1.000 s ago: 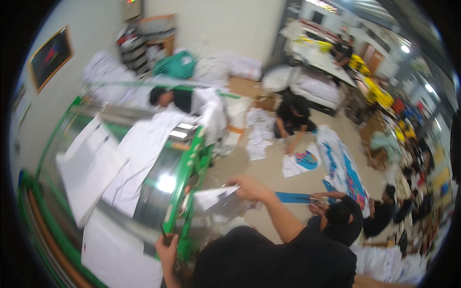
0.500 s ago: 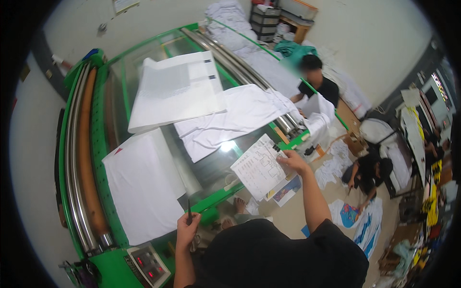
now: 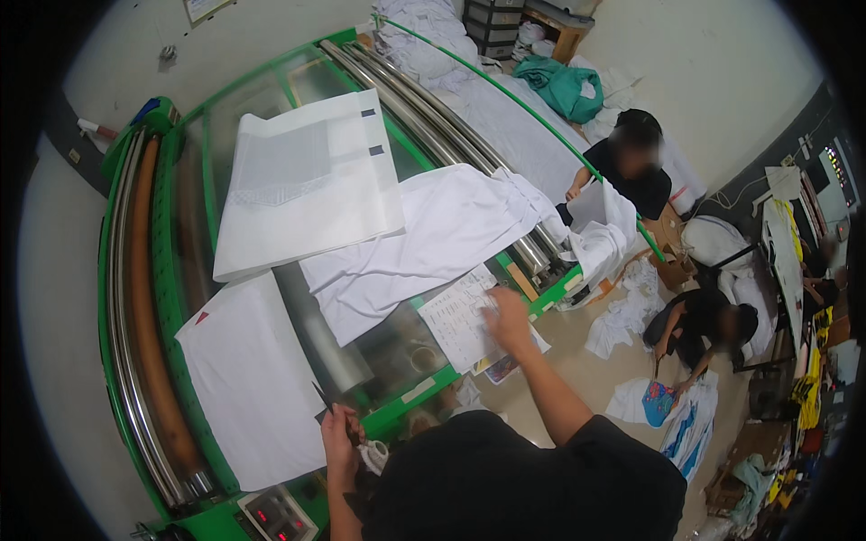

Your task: The person places a white t-shirt on a green heat press machine, smooths it, and uses scissors to trim excess fabric along the edges. The person then feeds the trimmed shirt through the machine's rollers and removes it.

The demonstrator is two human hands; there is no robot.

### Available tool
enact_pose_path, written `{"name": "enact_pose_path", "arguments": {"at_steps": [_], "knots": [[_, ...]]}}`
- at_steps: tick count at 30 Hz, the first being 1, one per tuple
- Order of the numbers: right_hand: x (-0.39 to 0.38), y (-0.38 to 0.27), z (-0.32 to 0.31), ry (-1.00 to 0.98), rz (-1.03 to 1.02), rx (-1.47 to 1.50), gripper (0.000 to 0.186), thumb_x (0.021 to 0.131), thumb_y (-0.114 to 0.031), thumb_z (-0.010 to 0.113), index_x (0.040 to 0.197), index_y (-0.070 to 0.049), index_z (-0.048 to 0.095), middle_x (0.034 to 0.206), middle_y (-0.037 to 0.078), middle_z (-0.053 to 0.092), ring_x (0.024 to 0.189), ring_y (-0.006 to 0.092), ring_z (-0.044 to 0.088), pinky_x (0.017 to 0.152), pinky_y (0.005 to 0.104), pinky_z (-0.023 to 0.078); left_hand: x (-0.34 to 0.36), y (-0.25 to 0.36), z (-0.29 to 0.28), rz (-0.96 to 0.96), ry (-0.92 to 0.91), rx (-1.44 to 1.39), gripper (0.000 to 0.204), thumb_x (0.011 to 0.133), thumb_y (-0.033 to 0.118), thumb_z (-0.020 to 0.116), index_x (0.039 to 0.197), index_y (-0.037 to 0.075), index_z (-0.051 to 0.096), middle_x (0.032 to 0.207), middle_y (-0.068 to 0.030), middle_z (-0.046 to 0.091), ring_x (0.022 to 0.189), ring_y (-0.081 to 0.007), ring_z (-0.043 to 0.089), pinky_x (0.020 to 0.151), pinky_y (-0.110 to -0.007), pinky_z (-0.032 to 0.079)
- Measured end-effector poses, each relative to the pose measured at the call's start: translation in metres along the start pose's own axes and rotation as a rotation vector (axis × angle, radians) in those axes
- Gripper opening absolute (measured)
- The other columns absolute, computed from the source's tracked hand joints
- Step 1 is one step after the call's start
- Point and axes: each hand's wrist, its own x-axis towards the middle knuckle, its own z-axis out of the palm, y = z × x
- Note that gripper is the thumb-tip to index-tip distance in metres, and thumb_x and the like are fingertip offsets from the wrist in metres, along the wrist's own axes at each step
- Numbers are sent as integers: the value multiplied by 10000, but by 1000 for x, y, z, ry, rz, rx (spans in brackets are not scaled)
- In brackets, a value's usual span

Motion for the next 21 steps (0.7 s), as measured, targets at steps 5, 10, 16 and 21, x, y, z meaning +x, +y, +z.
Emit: {"name": "enact_pose_path", "arguments": {"at_steps": [5,10,16,21], "knots": [[-22,-109,22,-857,22,699,533,995,-303,792,1418,-10,651,1351,182,707,1169,308,717,994,412,568,33,13,42,60,85,-27,394,1167,471,512,968,131,536,728,8,422,647,-151,464,606,-328,420],[-36,-181,37,-1105,-109,842,671,975,-355,819,1513,-30,582,1459,220,643,1320,337,648,1090,434,522,56,40,66,60,168,-418,339,1149,408,581,1002,105,544,800,-23,524,737,-192,579,725,-354,535],[-14,-171,58,-1301,-162,795,692,946,-378,848,1472,-16,582,1322,180,688,1202,287,670,1044,403,522,49,33,67,2,89,-420,397,1141,450,583,1131,54,621,946,-78,645,947,-242,684,931,-413,590],[-36,-161,78,-1321,50,706,633,941,-418,839,1373,-10,622,1201,173,694,1063,290,680,926,416,537,63,1,21,98,58,101,467,1134,422,604,1334,7,680,1201,-112,712,1135,-219,693,1000,-392,565]]}}
